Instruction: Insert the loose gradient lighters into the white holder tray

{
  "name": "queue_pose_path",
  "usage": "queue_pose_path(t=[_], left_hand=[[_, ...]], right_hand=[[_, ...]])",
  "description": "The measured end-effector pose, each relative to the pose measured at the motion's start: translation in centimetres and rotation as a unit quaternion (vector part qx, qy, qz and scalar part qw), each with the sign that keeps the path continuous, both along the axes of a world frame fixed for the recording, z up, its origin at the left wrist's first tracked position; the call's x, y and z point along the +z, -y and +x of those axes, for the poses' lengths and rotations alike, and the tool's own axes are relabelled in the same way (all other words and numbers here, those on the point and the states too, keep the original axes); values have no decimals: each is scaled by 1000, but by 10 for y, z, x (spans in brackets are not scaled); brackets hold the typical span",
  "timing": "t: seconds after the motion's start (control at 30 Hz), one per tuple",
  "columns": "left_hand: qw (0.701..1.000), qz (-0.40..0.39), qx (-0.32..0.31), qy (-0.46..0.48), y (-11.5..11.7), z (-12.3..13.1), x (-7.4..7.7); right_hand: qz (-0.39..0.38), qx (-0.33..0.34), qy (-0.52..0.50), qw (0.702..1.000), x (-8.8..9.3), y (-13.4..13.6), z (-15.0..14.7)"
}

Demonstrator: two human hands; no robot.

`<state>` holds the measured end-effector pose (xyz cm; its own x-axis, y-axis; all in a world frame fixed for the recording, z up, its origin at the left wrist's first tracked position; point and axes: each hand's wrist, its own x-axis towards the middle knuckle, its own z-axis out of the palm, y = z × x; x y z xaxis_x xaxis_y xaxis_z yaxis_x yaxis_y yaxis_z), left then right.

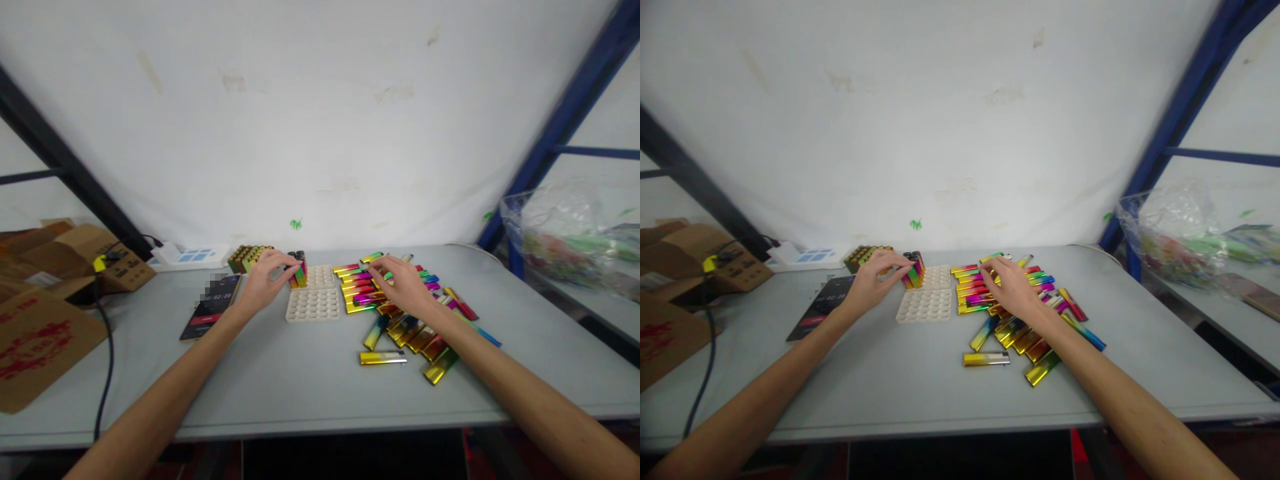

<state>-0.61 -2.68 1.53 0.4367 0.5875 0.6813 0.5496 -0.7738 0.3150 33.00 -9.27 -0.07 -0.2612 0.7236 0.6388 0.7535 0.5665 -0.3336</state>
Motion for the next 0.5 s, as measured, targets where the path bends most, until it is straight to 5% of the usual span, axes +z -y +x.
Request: queue_pose_path(t=[0.17, 0.5], left_hand=[[1000, 22, 11, 1, 0, 1, 1], [983, -116, -50, 130, -16, 1, -21]], right_hand=[[-3, -1, -1, 1000, 0, 0, 0], [-23, -4, 3, 1000, 1, 1, -1]])
